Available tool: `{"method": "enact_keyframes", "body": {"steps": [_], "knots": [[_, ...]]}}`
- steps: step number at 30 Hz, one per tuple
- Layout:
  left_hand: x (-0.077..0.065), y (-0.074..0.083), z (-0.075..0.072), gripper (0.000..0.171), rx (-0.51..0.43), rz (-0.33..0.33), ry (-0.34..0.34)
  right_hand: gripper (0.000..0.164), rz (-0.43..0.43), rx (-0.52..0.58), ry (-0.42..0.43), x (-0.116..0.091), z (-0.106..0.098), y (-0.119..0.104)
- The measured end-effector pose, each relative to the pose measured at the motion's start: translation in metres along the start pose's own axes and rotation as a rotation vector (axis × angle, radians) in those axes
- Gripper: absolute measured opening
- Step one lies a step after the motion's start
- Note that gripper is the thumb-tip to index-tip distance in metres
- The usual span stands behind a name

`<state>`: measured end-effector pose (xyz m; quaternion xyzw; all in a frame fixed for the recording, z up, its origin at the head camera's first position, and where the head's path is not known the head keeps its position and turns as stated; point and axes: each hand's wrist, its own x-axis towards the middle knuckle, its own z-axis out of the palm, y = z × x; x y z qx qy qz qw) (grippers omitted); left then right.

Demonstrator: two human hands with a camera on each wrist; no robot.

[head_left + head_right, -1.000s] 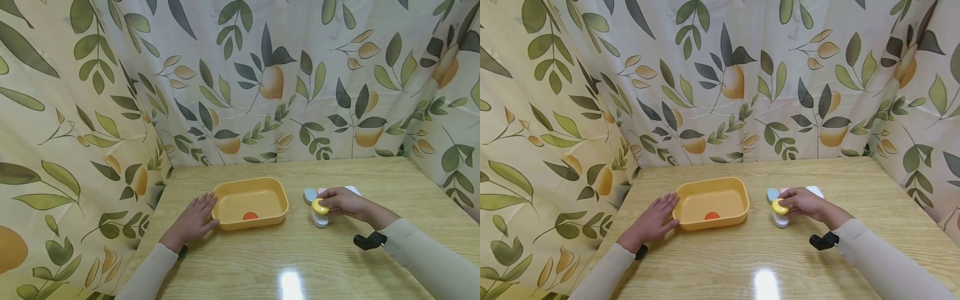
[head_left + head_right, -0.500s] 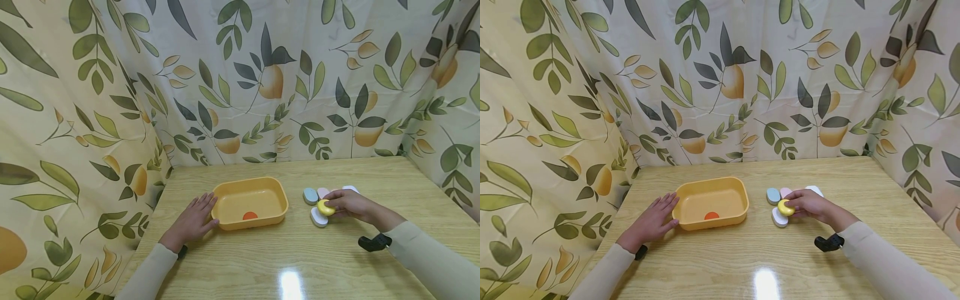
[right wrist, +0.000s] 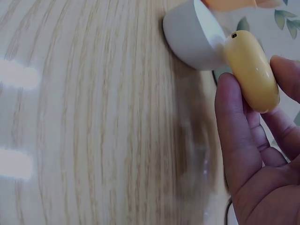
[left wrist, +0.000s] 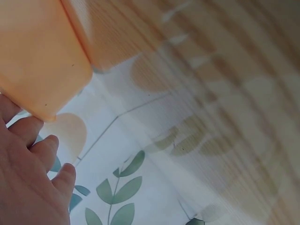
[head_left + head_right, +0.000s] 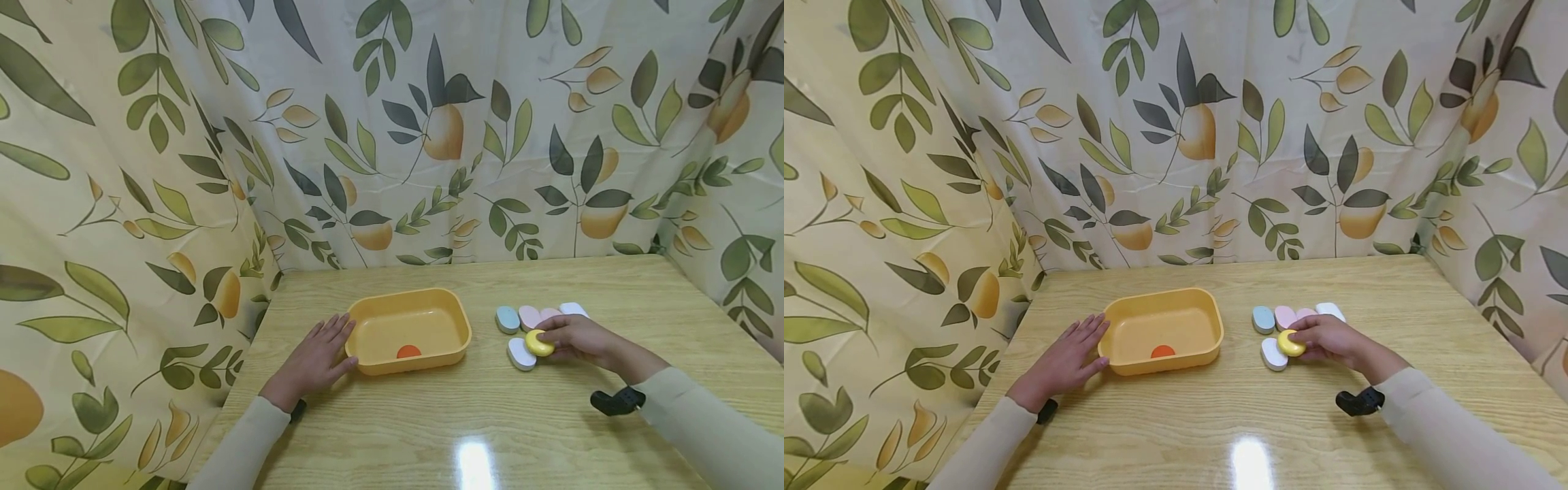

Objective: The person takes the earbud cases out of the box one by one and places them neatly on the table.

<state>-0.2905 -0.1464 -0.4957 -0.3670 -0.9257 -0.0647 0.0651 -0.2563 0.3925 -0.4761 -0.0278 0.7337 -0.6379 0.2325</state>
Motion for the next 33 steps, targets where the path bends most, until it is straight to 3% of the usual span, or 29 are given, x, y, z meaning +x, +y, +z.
{"method": "enact_keyframes", "body": {"steps": [18,33], "knots": [[-0.001,-0.001,0.002,0.077,-0.013,-0.003,0.009,0.036,0.035,0.001,0.037,0.000,-0.008,0.009],[-0.001,-0.003,0.002,0.077,-0.017,-0.002,0.003,0.043,0.066,-0.105,0.107,-0.003,-0.002,0.011]]}}
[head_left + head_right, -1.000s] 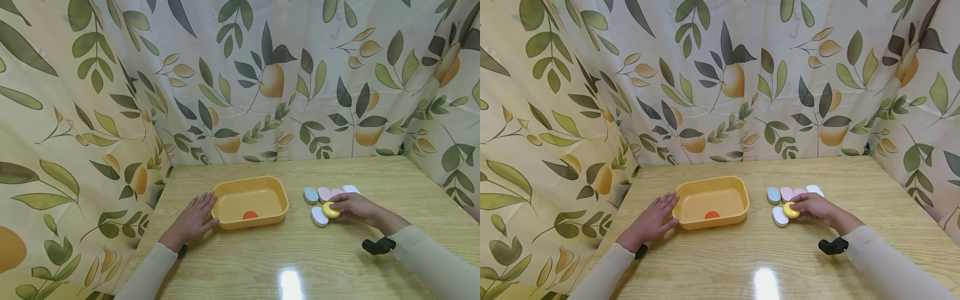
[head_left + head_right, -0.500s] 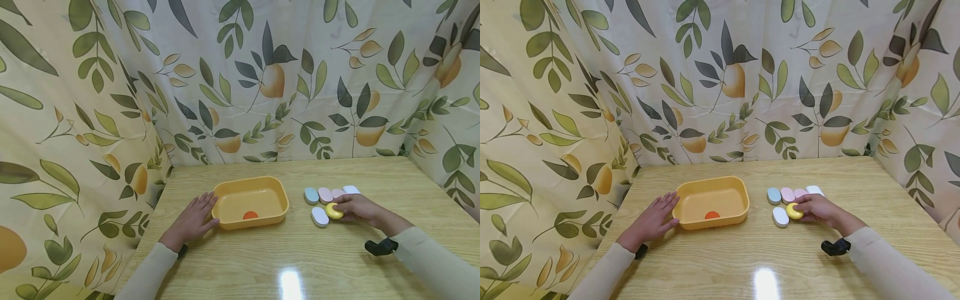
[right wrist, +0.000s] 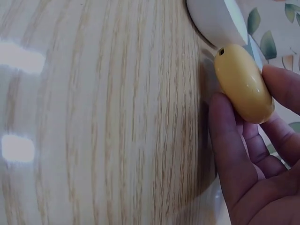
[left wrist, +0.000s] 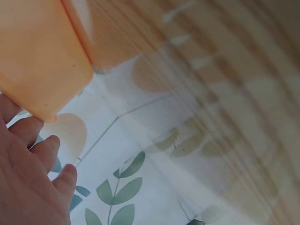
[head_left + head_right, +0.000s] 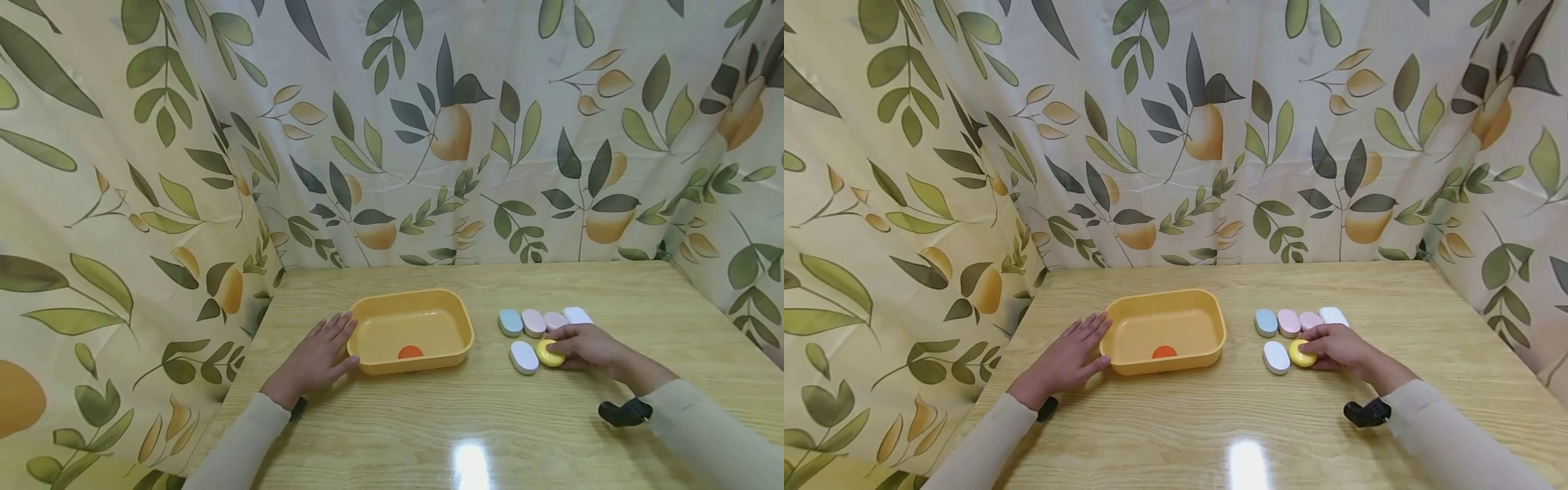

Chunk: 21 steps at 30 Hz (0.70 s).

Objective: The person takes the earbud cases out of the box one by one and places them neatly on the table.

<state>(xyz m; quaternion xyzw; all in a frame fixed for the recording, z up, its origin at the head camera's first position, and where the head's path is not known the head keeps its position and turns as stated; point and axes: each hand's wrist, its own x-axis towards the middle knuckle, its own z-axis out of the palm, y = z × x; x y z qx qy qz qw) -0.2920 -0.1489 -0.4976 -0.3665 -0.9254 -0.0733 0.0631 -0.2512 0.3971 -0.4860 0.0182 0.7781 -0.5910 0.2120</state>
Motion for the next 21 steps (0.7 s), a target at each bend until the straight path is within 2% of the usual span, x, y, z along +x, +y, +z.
{"method": "enact_keyframes", "body": {"steps": [7,13,21], "knots": [[0.0035,-0.0034,-0.0007,0.077,0.016,0.017,0.025,0.042,-0.024,-0.053,0.033,-0.0005,0.0008,-0.0018],[0.0056,-0.0056,-0.0020,0.077,0.013,0.024,0.029,0.041,-0.034,-0.158,0.067,0.0001,0.0016,-0.0038],[-0.0009,-0.0024,0.0006,0.076,0.003,0.032,0.050,0.040,-0.037,-0.290,0.118,0.0024,0.0038,0.0000]]}}
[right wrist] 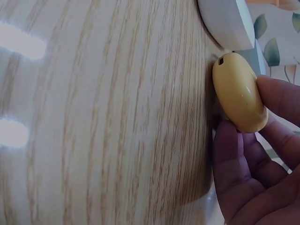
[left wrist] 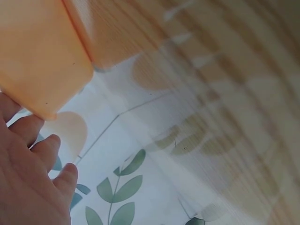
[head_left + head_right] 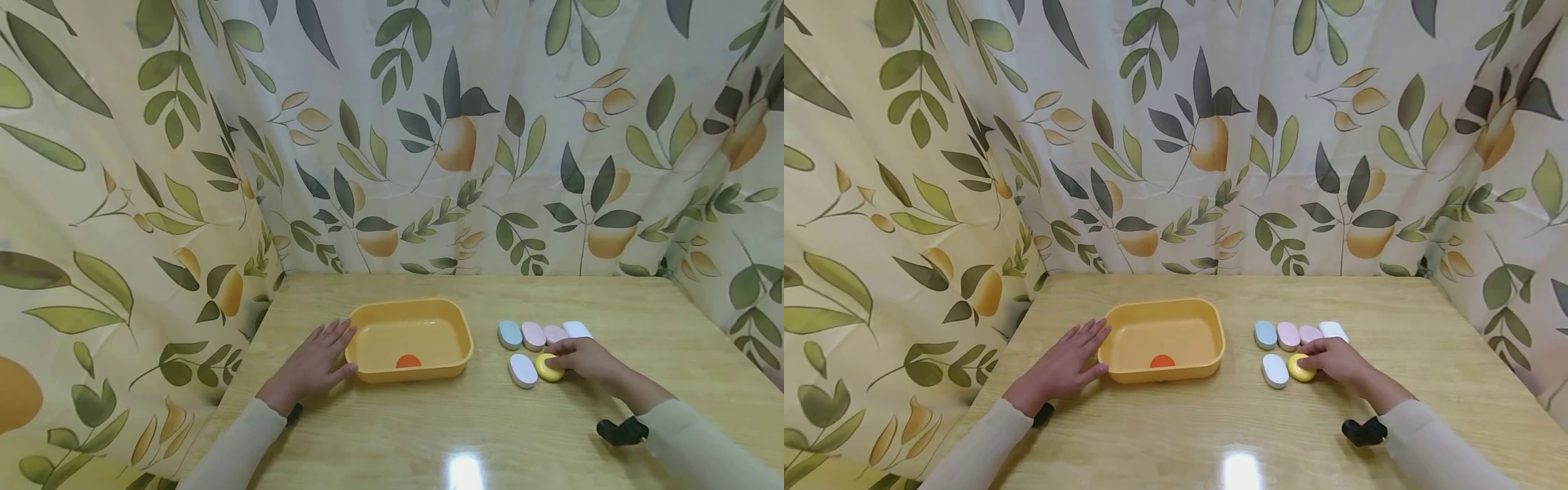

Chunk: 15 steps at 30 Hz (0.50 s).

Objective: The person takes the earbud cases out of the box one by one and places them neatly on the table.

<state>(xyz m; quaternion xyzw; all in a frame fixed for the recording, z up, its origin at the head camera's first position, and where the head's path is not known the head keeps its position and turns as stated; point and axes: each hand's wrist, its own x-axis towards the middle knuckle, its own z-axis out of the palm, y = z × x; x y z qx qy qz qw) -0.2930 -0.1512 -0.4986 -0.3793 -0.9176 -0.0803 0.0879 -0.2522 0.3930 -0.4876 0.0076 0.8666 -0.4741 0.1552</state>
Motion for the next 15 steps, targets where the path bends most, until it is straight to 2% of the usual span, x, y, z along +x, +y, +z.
{"method": "enact_keyframes", "body": {"steps": [8,15], "knots": [[-0.0025,-0.0042,0.0032,0.076,0.016,-0.007,-0.001,0.044,0.002,-0.103,0.032,-0.0002,0.0069,-0.0070],[-0.0009,-0.0029,-0.0015,0.075,0.001,-0.007,-0.018,0.043,0.001,-0.133,0.053,-0.0005,0.0082,-0.0072]]}}
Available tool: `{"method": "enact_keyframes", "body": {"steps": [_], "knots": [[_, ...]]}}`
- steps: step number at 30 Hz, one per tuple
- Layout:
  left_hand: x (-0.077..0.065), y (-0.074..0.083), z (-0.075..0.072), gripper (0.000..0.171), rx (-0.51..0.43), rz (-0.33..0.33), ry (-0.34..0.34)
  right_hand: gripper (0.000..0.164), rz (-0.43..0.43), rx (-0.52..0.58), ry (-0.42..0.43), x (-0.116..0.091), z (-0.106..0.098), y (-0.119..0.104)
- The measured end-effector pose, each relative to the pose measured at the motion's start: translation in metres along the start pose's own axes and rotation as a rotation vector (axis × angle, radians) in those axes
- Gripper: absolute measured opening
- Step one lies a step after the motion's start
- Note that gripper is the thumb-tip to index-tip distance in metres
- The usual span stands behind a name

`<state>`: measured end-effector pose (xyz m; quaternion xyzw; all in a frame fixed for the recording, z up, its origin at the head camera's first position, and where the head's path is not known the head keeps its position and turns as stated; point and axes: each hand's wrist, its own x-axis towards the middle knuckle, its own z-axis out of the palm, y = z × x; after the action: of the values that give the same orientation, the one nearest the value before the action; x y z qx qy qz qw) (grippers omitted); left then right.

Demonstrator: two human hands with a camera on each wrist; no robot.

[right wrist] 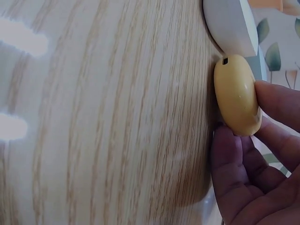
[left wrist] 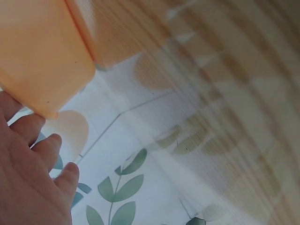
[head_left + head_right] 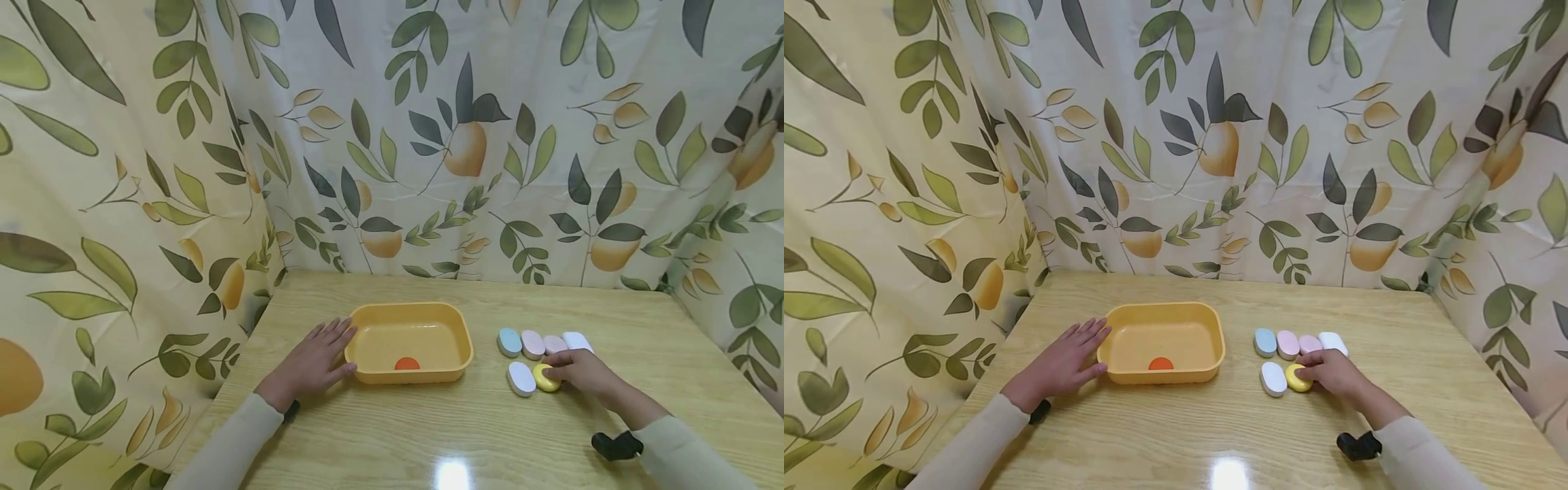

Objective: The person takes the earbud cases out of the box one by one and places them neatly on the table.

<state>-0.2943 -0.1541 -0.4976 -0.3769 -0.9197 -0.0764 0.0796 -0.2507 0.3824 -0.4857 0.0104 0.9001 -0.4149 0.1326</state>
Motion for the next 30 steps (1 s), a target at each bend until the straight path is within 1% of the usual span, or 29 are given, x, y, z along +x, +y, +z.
{"method": "enact_keyframes", "body": {"steps": [3,7,14,19,23,26,30], "knots": [[0.0000,0.0013,0.0000,0.075,-0.003,0.002,-0.009,0.041,-0.009,-0.003,0.003,-0.0025,0.0011,0.0015],[0.0002,0.0024,0.0005,0.075,-0.009,0.003,0.001,0.039,-0.019,-0.006,0.012,-0.0041,0.0012,0.0031],[0.0007,0.0017,0.0011,0.077,-0.009,-0.001,-0.005,0.037,-0.046,-0.036,-0.005,-0.0019,-0.0017,0.0037],[0.0013,0.0003,0.0018,0.077,-0.003,-0.008,0.008,0.033,-0.045,-0.048,0.014,0.0007,-0.0048,-0.0006],[0.0017,0.0008,0.0019,0.077,0.000,-0.015,0.001,0.030,-0.040,-0.041,0.012,0.0005,-0.0045,-0.0013],[0.0014,0.0014,0.0017,0.077,-0.003,-0.015,-0.003,0.031,-0.026,-0.026,0.004,-0.0009,-0.0039,-0.0013],[0.0014,0.0012,0.0020,0.077,-0.006,-0.011,-0.004,0.034,-0.024,-0.039,0.005,-0.0020,-0.0066,-0.0028]]}}
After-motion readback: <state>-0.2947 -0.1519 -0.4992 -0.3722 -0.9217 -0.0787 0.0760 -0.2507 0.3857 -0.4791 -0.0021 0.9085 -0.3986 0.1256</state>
